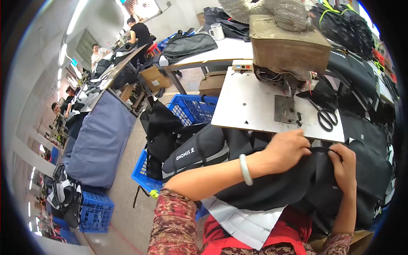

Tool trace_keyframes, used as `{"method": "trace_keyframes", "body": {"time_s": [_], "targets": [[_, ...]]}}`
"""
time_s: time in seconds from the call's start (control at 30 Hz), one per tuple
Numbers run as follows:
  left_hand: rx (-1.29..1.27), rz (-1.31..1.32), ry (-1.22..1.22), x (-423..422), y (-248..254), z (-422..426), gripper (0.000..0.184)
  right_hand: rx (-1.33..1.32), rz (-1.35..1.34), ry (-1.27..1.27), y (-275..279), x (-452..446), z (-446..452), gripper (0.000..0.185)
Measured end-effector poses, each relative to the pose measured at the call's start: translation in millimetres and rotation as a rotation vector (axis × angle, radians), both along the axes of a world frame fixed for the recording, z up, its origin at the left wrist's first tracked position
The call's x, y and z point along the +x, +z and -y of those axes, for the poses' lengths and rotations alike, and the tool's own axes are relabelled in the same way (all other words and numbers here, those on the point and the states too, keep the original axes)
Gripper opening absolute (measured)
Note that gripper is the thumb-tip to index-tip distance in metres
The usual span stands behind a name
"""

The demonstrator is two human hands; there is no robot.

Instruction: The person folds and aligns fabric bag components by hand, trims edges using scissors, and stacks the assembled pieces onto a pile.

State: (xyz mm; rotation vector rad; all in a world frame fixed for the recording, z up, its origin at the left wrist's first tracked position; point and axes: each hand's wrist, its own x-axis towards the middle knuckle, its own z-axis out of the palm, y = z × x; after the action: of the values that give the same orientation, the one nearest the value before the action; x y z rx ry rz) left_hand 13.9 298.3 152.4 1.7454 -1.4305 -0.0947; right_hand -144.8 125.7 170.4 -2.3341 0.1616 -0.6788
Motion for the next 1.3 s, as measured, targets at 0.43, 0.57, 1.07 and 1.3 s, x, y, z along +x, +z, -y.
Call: {"method": "trace_keyframes", "body": {"time_s": [0.43,0.57,1.07,1.3], "targets": [[0.081,-0.675,0.063,67.6,-24.0,-2.4,0.018,0.160,-0.198,0.187,-13.4,85.6,26.8,0.025],[0.055,-0.675,0.065,80.1,-23.7,8.4,0.020,0.154,-0.198,0.148,-13.6,100.4,34.2,0.023],[0.059,-0.667,0.228,134.2,-37.1,54.8,0.020,0.207,-0.193,0.046,-36.6,161.9,67.4,0.029],[0.072,-0.660,0.207,146.7,-47.3,61.3,0.018,0.165,-0.226,0.057,-45.9,171.7,77.7,0.026]]}}
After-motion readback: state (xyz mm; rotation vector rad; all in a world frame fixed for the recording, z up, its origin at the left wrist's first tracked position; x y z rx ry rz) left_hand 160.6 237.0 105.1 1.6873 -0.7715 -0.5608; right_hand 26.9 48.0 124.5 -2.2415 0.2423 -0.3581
